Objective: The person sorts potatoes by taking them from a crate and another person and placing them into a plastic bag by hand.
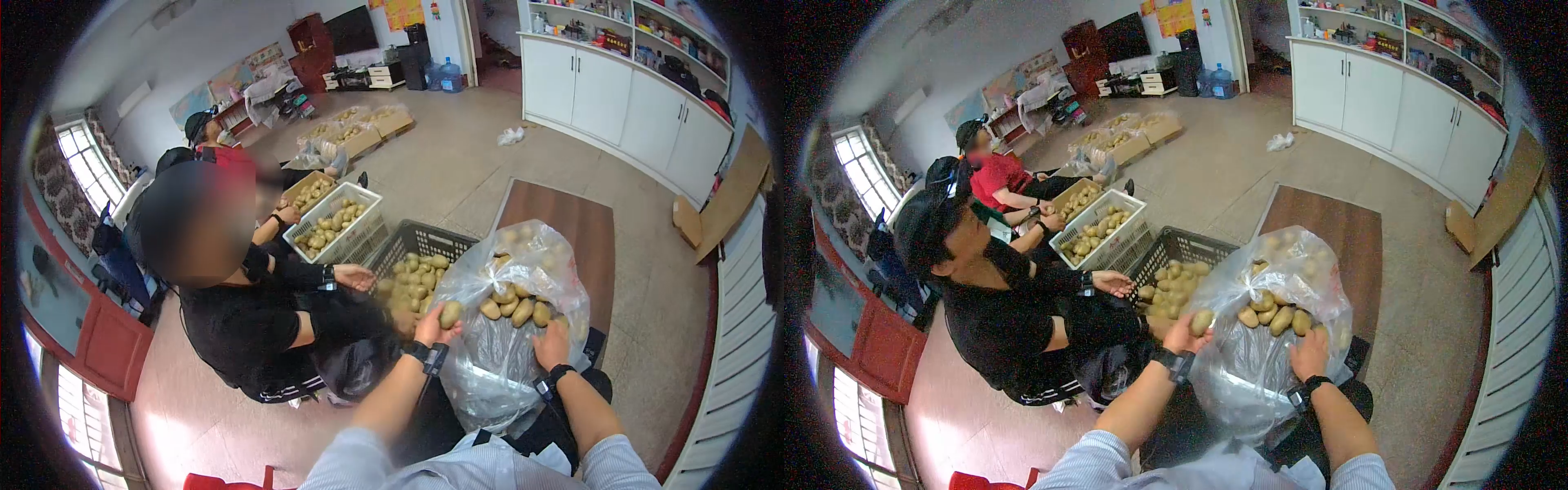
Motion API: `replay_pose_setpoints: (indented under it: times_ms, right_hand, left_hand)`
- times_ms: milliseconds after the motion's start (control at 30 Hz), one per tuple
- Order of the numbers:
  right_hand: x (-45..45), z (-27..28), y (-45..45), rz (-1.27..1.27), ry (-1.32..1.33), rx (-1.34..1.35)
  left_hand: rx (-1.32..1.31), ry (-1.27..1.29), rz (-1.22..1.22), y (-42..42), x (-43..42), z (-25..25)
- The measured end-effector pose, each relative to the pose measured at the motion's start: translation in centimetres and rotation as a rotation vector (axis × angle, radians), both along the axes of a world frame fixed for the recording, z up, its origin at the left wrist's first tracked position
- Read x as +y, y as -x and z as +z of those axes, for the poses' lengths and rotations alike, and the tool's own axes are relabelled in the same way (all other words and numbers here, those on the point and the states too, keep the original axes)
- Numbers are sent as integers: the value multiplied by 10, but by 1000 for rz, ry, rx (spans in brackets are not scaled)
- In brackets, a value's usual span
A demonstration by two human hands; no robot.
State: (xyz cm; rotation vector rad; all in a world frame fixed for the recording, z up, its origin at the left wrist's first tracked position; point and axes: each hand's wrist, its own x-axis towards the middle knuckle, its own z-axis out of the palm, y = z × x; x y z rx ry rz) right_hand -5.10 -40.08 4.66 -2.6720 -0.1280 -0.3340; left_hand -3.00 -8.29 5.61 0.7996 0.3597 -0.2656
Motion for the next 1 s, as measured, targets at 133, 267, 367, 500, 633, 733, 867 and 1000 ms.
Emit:
replay_pose_setpoints:
  times_ms: [133,267,367,500,633,733,867,1000]
  right_hand:
    - [-6,-9,-1,-106,13,107]
    - [-2,-8,2,-140,73,148]
    - [1,1,7,-188,23,190]
    - [1,-12,12,-209,133,135]
    - [-5,-21,13,-130,210,161]
    - [-4,-14,20,-96,204,195]
    - [-3,-38,16,-58,299,188]
    - [3,-28,29,49,298,297]
  left_hand:
    - [27,61,139,-14,25,-3]
    - [158,113,245,-21,39,-12]
    - [187,92,365,-22,43,-7]
    - [197,49,400,-23,47,-6]
    - [238,11,420,-26,53,-15]
    - [240,12,426,-30,61,-37]
    - [310,42,462,-27,57,-19]
    - [312,49,477,-32,64,-32]
